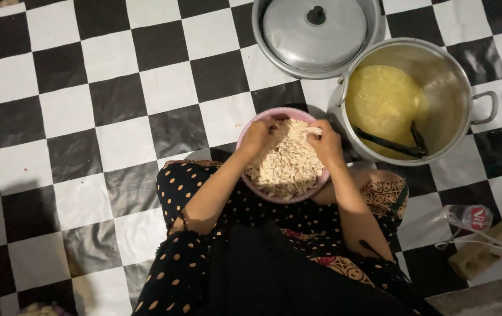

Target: A person sitting on the floor is manually shredding cooked food material in a bowl.

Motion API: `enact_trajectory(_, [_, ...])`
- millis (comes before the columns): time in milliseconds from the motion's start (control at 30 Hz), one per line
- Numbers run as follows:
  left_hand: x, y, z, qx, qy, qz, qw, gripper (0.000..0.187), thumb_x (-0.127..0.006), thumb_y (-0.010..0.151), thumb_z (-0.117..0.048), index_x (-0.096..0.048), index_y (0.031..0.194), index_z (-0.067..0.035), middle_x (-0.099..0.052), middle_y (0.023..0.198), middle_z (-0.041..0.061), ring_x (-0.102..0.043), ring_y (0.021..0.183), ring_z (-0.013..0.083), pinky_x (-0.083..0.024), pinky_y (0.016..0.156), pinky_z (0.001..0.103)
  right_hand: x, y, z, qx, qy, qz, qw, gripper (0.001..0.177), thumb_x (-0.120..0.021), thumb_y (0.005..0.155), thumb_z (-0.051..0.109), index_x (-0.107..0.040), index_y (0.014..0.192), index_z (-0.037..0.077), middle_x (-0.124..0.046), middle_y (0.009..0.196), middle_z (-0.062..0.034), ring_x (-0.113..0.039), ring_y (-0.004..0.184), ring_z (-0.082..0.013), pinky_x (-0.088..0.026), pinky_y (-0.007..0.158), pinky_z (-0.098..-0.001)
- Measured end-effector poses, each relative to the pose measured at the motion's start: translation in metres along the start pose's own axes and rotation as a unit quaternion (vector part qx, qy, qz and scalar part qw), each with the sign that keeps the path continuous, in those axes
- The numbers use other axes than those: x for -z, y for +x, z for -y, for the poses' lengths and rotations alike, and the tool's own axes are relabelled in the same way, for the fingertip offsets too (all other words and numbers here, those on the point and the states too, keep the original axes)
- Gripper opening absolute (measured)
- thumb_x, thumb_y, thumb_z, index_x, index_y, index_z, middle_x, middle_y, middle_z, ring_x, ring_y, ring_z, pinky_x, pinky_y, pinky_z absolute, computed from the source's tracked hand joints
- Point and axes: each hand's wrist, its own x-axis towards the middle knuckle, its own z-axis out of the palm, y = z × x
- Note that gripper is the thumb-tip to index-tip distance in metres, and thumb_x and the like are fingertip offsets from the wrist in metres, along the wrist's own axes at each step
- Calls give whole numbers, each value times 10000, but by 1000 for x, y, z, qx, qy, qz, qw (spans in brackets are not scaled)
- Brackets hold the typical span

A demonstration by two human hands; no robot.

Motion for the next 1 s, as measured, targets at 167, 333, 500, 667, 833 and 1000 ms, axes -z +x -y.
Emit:
enact_trajectory(167, [-18, 9, 36, 18, 75, -10, 997, 287, -716, 852, -243, -770, 1099, -107, -759, 1008, 203, -726, 1013, 380, -582, 896, 476, 19, -15, 14, -35, -29, 38, 998, 474, -745, 854, 474, -601, 1282, 328, -746, 1118, -140, -699, 1092, -327, -557, 933, -464])
enact_trajectory(333, [-31, 4, 20, -43, 116, 35, 992, 221, -725, 819, -177, -786, 1005, -75, -758, 980, 231, -746, 912, 401, -607, 840, 461, 13, -25, 12, -22, -73, 25, 997, 441, -717, 930, 384, -598, 1312, 198, -733, 1157, -192, -677, 1127, -396, -538, 961, -526])
enact_trajectory(500, [-23, 15, 22, 17, -83, 0, 996, 288, -801, 814, -203, -768, 1040, -26, -737, 888, 295, -740, 857, 430, -598, 700, 475, -14, -28, 16, 250, -9, -63, 966, 251, -845, 738, 190, -801, 982, 233, -747, 894, -45, -719, 898, -291, -618, 770, -381])
enact_trajectory(667, [-30, 10, 30, 54, -331, -19, 942, 182, -801, 821, -78, -752, 988, -24, -711, 753, 220, -743, 605, 242, -630, 520, 294, -18, -28, 36, 232, -36, -48, 971, 157, -782, 807, 217, -745, 960, 219, -747, 887, -69, -709, 935, -286, -587, 824, -416])
enact_trajectory(833, [-39, 6, 59, 76, -441, -34, 894, 225, -795, 870, -149, -747, 1023, 9, -707, 779, 220, -741, 635, 234, -652, 558, 317, -9, -32, 42, 259, -5, -56, 964, 151, -750, 839, 156, -778, 954, 250, -734, 917, -27, -694, 973, -258, -570, 870, -390])
enact_trajectory(1000, [-27, -16, 26, 34, -402, -63, 913, 212, -757, 803, -21, -765, 1009, 30, -706, 761, 228, -717, 647, 226, -637, 588, 316, -28, -45, 46, 227, -8, -14, 974, 168, -797, 849, 168, -725, 998, 142, -775, 930, -125, -734, 972, -320, -597, 831, -419])
